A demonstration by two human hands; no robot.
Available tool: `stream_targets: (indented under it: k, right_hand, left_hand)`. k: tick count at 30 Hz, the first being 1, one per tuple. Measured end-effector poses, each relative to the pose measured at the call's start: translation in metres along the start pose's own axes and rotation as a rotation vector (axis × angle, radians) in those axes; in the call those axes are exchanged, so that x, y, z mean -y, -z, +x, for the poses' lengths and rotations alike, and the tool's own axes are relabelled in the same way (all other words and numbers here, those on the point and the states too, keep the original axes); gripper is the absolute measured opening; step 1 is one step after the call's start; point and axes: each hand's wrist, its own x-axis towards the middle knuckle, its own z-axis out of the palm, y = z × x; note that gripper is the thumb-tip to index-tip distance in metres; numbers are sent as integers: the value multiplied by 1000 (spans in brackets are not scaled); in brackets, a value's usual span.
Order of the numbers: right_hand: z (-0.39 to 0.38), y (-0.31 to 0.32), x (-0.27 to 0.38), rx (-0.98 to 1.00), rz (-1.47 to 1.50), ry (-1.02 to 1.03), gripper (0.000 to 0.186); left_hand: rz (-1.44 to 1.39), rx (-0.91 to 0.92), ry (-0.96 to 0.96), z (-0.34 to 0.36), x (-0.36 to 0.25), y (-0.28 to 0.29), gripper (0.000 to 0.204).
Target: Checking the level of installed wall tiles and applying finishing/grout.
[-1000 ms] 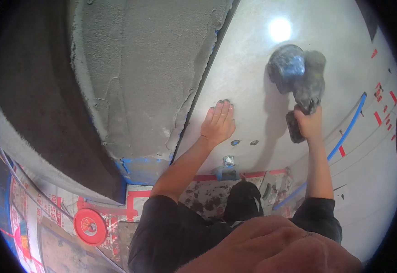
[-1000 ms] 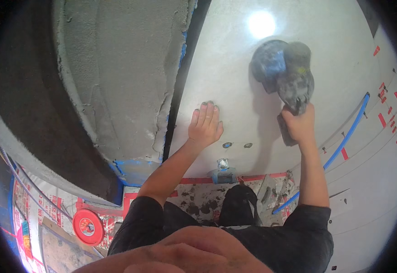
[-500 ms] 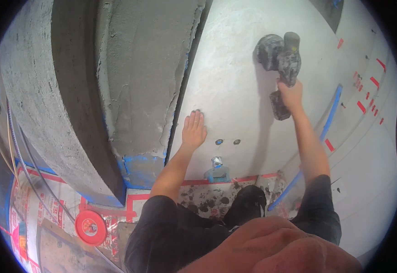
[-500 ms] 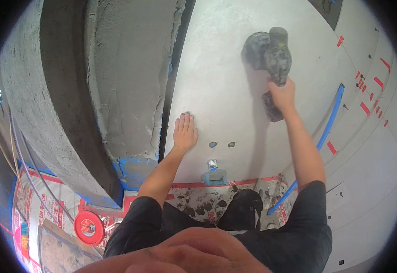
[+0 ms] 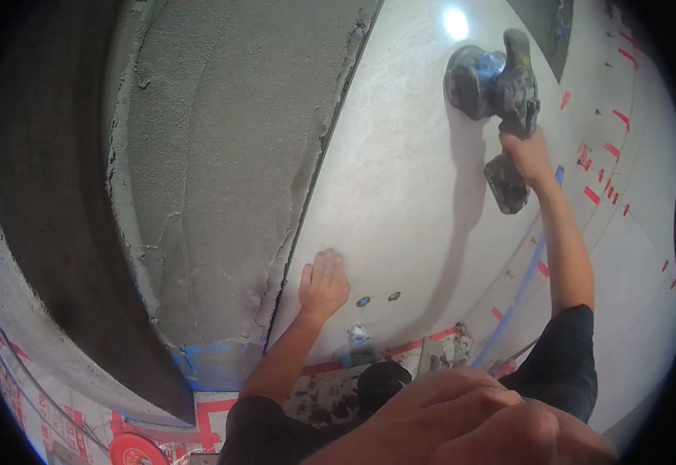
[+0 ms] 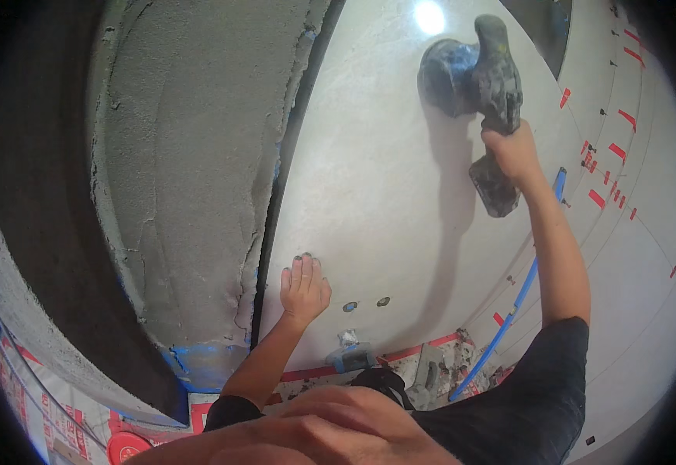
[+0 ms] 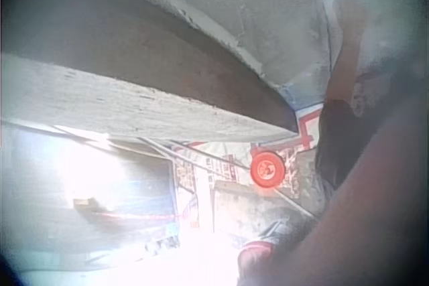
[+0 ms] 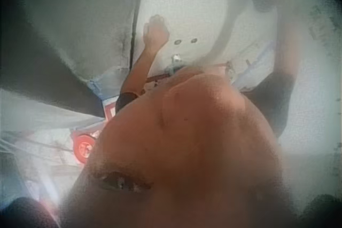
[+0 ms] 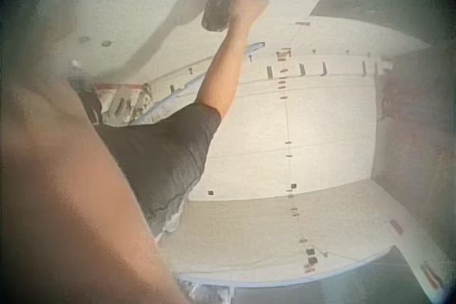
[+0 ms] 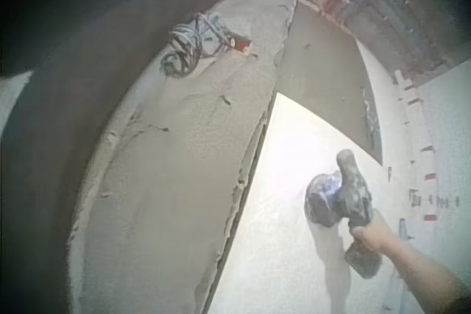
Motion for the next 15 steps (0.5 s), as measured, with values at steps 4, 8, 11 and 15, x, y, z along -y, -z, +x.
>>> stream_targets:
  k: [4,8,11,15]
  right_hand:
    - [24,10,20,10,-51,9,21]
    - [57,23,34,64,-81,130,24]
    - [64,25,66,106,-26,55,27]
    - [47,10,81,102,65,97,27]
  left_hand:
    - [-26,15,16,0,0,5,51]
    - [-30,59,20,6,-2,8,54]
    - [-82,127,73,5,-6,10,59]
    - [-101,388,108,8,-11,30,64]
